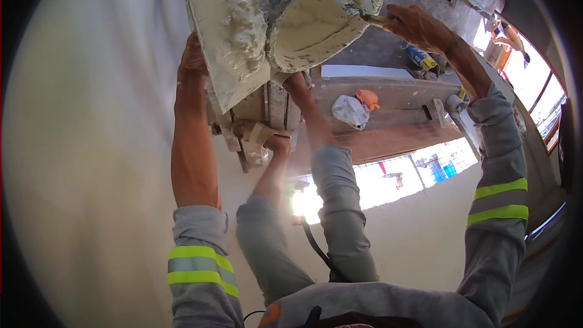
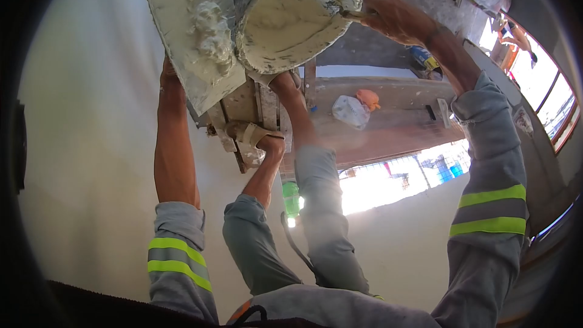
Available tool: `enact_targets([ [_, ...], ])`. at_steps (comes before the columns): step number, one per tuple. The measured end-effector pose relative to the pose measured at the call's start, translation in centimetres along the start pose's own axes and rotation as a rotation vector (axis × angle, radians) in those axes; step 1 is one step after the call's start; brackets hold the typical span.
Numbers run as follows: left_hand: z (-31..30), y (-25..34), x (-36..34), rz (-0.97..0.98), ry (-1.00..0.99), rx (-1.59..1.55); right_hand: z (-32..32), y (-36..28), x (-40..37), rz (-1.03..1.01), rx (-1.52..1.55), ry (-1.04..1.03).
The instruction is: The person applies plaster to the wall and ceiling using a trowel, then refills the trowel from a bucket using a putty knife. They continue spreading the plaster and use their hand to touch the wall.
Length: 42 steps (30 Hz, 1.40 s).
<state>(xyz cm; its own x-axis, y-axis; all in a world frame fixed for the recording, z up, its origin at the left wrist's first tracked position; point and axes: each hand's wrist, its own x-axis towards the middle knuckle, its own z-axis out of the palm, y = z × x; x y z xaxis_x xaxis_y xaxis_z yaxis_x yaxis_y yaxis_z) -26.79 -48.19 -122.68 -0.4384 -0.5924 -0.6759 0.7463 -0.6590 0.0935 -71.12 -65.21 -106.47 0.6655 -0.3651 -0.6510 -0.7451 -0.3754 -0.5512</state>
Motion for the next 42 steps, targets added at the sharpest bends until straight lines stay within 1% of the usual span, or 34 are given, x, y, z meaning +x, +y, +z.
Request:
enact_targets([
  [3, 0.3, -0.1, -0.3, 0.012, 0.078, 0.008, 1.1, -0.1, -0.4, 0.026, 0.034, 0.010],
  [4, 0.7, 0.2, -0.7, 0.052, -0.006, 0.033, 1.3, -0.6, -0.5, 0.055, 0.076, 0.004],
  [8, 2.0, 1.0, -0.9, 0.110, -0.001, 0.091, 2.2, -2.2, -0.8, 0.159, 0.198, -0.016],
  [11, 2.7, 1.6, -1.1, 0.180, 0.028, 0.115, 5.0, -1.8, -0.6, 0.098, 0.298, 0.054],
  [13, 3.1, 2.0, -1.2, 0.235, 0.049, 0.127, 6.1, -2.5, -0.4, 0.168, 0.421, 0.036],
  [14, 4.2, 2.5, -1.3, 0.261, 0.057, 0.134, 5.4, -3.2, -0.5, 0.203, 0.487, 0.026],
  [17, 4.4, 3.1, -1.6, 0.357, 0.100, 0.156, 6.2, -4.7, 0.8, 0.262, 0.684, -0.048],
  [20, 4.8, 3.5, -1.8, 0.450, 0.147, 0.176, 7.6, -5.5, 1.7, 0.259, 0.839, -0.031],
  [21, 5.8, 3.8, -1.9, 0.468, 0.156, 0.183, 6.6, -5.5, 1.1, 0.259, 0.868, -0.009],
  [23, 5.6, 3.8, -2.5, 0.510, 0.184, 0.177, 7.1, -6.3, 0.9, 0.267, 0.912, 0.019],
  [27, 4.9, 4.0, -4.4, 0.557, 0.201, 0.091, 6.3, -8.8, -1.5, 0.210, 0.881, 0.095],
  [30, 2.9, 4.8, -6.1, 0.508, 0.116, -0.093, 3.8, -11.8, -4.4, 0.248, 0.858, 0.186],
  [34, 6.8, 3.7, -8.6, 0.555, 0.055, -0.199, -1.0, -17.8, -8.8, 0.283, 0.822, 0.260],
  [35, 8.0, 2.4, -8.5, 0.556, 0.049, -0.244, -1.8, -19.7, -10.0, 0.289, 0.714, 0.289],
  [36, 9.1, 1.4, -8.2, 0.559, 0.046, -0.288, -2.6, -21.7, -11.2, 0.291, 0.608, 0.314],
  [37, 9.3, 0.3, -7.1, 0.555, -0.064, -0.293, -3.6, -24.5, -12.0, 0.229, 0.411, 0.374],
  [38, 10.1, -0.5, -5.5, 0.546, -0.180, -0.298, -3.6, -26.9, -13.2, 0.334, 0.484, 0.406],
  [39, 11.0, -1.6, -3.7, 0.530, -0.215, -0.317, -3.0, -28.7, -13.6, 0.274, 0.401, 0.473],
  [40, 12.1, -2.6, -2.5, 0.520, -0.192, -0.343, -3.0, -31.1, -13.2, 0.301, 0.302, 0.529],
  [41, 13.3, -3.5, -1.4, 0.506, -0.167, -0.365, -3.0, -32.7, -13.3, 0.395, 0.324, 0.493],
  [42, 14.0, -4.4, -0.5, 0.494, -0.155, -0.388, -2.6, -33.9, -13.2, 0.379, 0.319, 0.598],
])
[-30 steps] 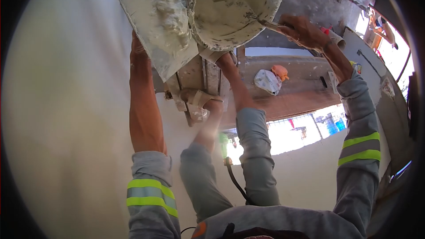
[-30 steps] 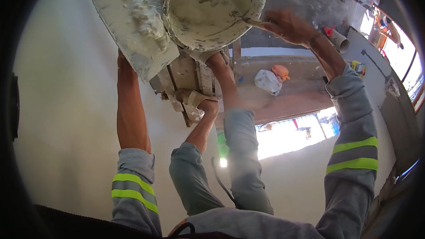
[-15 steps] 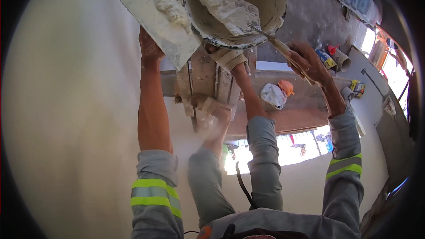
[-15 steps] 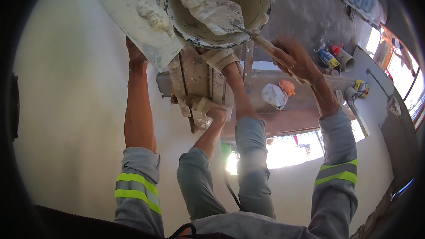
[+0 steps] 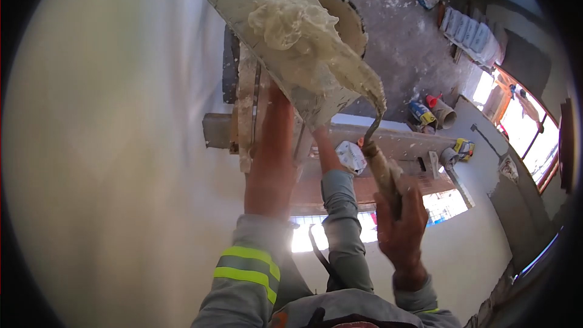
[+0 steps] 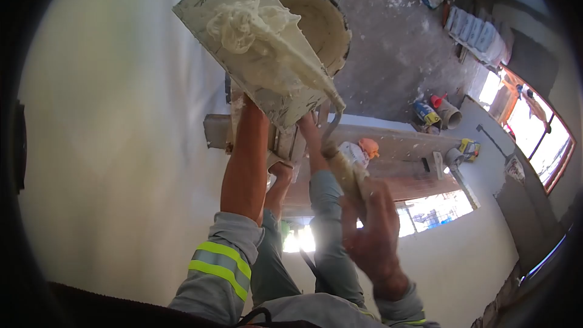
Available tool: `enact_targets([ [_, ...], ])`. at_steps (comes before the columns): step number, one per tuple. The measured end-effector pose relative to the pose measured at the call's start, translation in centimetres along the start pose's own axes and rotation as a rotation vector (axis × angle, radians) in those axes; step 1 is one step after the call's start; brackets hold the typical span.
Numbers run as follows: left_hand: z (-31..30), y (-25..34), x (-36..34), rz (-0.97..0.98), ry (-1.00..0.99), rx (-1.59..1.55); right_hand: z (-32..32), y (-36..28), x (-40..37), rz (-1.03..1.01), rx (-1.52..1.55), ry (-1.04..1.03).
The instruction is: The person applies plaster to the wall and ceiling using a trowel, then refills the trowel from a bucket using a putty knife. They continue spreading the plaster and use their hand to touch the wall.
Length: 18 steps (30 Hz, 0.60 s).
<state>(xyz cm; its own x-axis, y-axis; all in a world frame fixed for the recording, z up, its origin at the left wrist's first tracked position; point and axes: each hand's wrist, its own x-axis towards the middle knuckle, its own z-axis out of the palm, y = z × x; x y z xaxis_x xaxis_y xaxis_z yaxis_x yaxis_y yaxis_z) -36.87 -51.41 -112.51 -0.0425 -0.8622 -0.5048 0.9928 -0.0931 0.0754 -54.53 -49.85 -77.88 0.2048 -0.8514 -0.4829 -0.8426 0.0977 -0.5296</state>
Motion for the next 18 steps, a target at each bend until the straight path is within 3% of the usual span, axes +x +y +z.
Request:
enact_targets([
  [7, 0.9, -4.3, 1.7, -0.071, 0.074, -0.062, 1.9, -0.5, -3.7, 0.108, 0.103, 0.221],
  [13, -0.4, -2.8, 0.3, -0.121, 0.096, -0.045, 0.4, -0.7, -5.5, 0.187, 0.104, 0.071],
  [18, -1.5, -1.7, -0.7, -0.149, 0.103, -0.039, -0.6, 1.0, -7.1, 0.239, 0.251, 0.083],
])
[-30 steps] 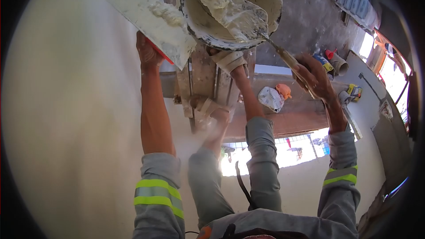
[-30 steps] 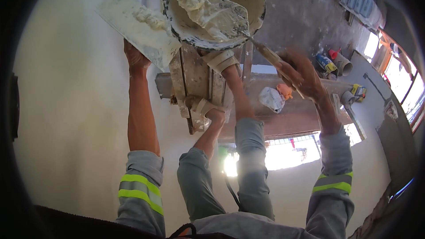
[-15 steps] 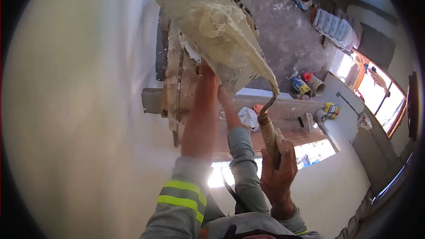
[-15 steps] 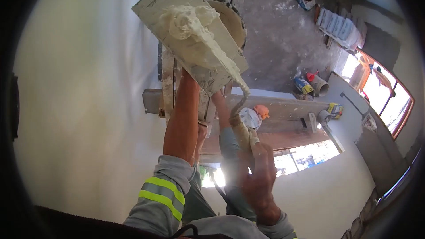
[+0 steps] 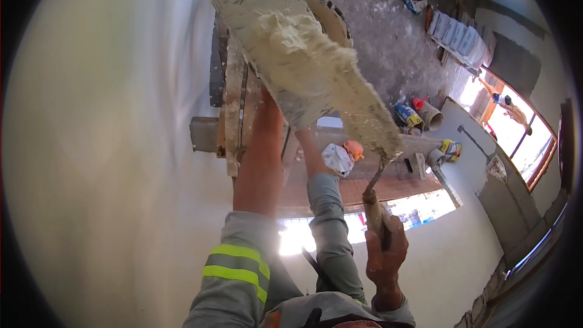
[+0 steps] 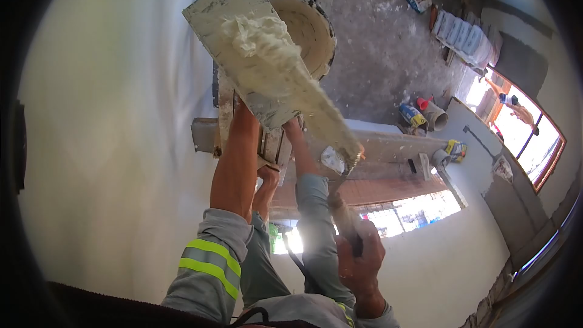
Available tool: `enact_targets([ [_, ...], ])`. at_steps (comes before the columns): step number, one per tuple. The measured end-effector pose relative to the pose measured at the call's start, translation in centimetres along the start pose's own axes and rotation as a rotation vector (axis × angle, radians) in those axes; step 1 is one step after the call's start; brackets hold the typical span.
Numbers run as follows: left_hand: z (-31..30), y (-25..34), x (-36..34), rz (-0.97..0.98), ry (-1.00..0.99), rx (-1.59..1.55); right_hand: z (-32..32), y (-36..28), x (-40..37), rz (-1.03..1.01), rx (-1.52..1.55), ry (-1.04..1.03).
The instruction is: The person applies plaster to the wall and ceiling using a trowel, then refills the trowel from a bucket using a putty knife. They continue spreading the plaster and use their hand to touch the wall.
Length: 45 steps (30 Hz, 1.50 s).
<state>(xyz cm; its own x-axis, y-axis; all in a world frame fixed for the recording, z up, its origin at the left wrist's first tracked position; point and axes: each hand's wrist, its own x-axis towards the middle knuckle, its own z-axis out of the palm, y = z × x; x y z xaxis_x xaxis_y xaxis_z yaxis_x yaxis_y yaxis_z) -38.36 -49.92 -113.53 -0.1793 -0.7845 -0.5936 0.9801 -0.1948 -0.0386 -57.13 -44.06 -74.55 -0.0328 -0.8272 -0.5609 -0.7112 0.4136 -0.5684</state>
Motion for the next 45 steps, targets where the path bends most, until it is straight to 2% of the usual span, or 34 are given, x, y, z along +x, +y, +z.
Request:
enact_targets([
  [3, -0.7, 0.5, -0.1, -0.015, 0.002, 0.011, -1.7, 2.0, 0.3, 0.103, 0.183, 0.046],
  [5, -1.1, 1.0, -0.3, -0.028, 0.002, 0.014, -2.1, 4.2, 2.0, 0.052, 0.193, 0.039],
  [8, -1.7, 2.3, -1.2, -0.047, 0.008, 0.033, -1.9, 4.7, 5.4, 0.061, 0.378, -0.024],
  [11, -2.1, 4.2, -2.3, -0.063, 0.024, 0.072, -1.2, 5.6, 7.3, 0.006, 0.415, -0.052],
  [12, -1.9, 5.0, -2.5, -0.068, 0.021, 0.087, -0.9, 5.9, 7.4, 0.045, 0.471, -0.041],
  [15, -3.0, 7.6, -2.8, -0.064, -0.020, 0.113, 0.4, 7.3, 8.7, 0.026, 0.301, -0.036],
  [16, -3.1, 8.5, -2.8, -0.060, -0.038, 0.116, 1.1, 6.8, 9.8, 0.098, 0.254, -0.033],
  [18, -3.3, 10.1, -3.0, -0.068, -0.083, 0.125, 2.4, 6.3, 13.1, 0.001, -0.196, -0.089],
  [23, -1.6, 12.3, -3.5, -0.096, -0.296, 0.027, 8.7, 8.1, 20.9, -0.159, -0.418, -0.047],
  [26, 0.8, 11.3, -2.6, -0.190, -0.495, -0.140, 10.5, 7.7, 22.9, -0.197, -0.417, -0.055],
  [28, 2.7, 9.5, -2.2, -0.164, -0.585, -0.171, 11.4, 8.1, 23.6, -0.204, -0.414, -0.053],
  [29, 3.4, 8.4, -2.2, -0.054, -0.595, -0.127, 11.8, 8.6, 23.5, -0.205, -0.415, -0.055],
  [32, 3.0, 7.6, 0.1, -0.142, -0.727, -0.176, 12.7, 9.8, 23.0, -0.195, -0.375, -0.031],
  [35, 2.2, 7.3, 0.6, 0.013, -0.570, -0.080, 13.2, 10.9, 22.7, -0.164, -0.347, -0.014],
  [41, 1.9, 7.1, 1.0, 0.056, -0.564, 0.099, 13.3, 10.1, 21.6, -0.228, -0.447, 0.104],
  [45, 2.0, 7.2, -0.7, 0.096, -0.555, 0.222, 13.2, 7.2, 20.9, -0.733, -0.162, 0.156],
])
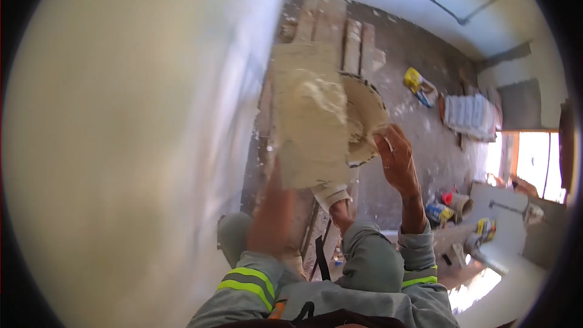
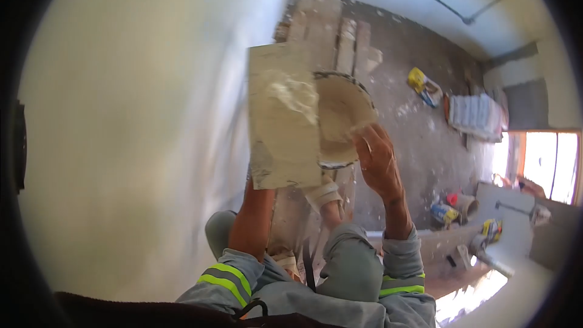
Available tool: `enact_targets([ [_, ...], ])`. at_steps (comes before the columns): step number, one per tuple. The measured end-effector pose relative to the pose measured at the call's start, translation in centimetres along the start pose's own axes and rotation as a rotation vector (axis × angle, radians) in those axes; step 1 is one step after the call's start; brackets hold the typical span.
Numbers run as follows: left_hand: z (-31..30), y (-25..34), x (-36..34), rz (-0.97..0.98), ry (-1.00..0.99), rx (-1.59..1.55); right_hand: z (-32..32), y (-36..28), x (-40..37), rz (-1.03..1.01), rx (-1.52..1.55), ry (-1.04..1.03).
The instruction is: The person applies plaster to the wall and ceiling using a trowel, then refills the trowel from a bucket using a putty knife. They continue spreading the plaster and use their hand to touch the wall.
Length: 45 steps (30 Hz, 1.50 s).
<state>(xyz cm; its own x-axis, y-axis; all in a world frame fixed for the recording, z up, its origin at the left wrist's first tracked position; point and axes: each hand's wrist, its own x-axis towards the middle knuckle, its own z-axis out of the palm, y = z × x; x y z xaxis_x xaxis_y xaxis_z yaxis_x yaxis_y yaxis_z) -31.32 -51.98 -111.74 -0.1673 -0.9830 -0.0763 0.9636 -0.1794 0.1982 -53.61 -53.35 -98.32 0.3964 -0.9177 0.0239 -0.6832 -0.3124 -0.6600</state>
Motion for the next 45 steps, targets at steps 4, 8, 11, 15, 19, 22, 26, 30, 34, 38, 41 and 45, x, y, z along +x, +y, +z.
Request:
enact_targets([
  [4, 2.6, 1.4, -3.1, 0.037, 0.024, 0.148, 2.0, -3.3, 2.7, -0.508, 0.271, 0.159],
  [8, 4.7, 3.0, -6.0, 0.067, 0.044, 0.262, 1.4, -3.7, 4.4, -0.569, 0.404, -0.197],
  [11, 6.1, 4.4, -8.3, 0.074, 0.050, 0.336, 1.7, -6.2, 5.6, -0.611, 0.411, -0.281],
  [15, 8.1, 7.2, -12.5, 0.095, 0.051, 0.467, 1.8, -11.8, 6.4, -0.603, 0.473, -0.383],
  [19, 9.8, 12.5, -19.8, 0.322, -0.166, 0.922, 4.8, -17.2, 5.0, -0.543, 0.597, -0.368],
  [22, 21.4, 15.8, -34.7, 0.421, 0.323, 0.860, 5.8, -22.5, 4.2, -0.497, 1.162, -0.653],
  [26, 20.5, 17.0, -58.7, 1.376, 1.709, 1.686, 8.8, -22.7, 5.4, -0.405, 1.516, -0.945],
  [30, 32.4, 17.5, -82.9, 1.398, 2.504, 3.246, 14.9, -20.5, 5.0, -0.513, 1.367, -0.891],
  [34, 34.1, 23.8, -86.9, 1.523, 2.454, 2.752, 18.3, -21.4, 3.5, -1.175, 0.244, -0.110],
  [38, 35.3, 21.3, -83.2, 1.626, 2.179, 2.231, 23.4, -22.5, 1.8, -1.412, 0.169, -0.028],
  [41, 37.5, 19.4, -81.5, 1.390, 2.344, 2.295, 24.9, -27.6, -2.1, -1.460, 0.308, -0.144],
  [45, 38.9, 16.9, -82.7, 1.137, 2.516, 2.284, 29.1, -31.2, -8.0, -1.244, 0.812, -0.755],
])
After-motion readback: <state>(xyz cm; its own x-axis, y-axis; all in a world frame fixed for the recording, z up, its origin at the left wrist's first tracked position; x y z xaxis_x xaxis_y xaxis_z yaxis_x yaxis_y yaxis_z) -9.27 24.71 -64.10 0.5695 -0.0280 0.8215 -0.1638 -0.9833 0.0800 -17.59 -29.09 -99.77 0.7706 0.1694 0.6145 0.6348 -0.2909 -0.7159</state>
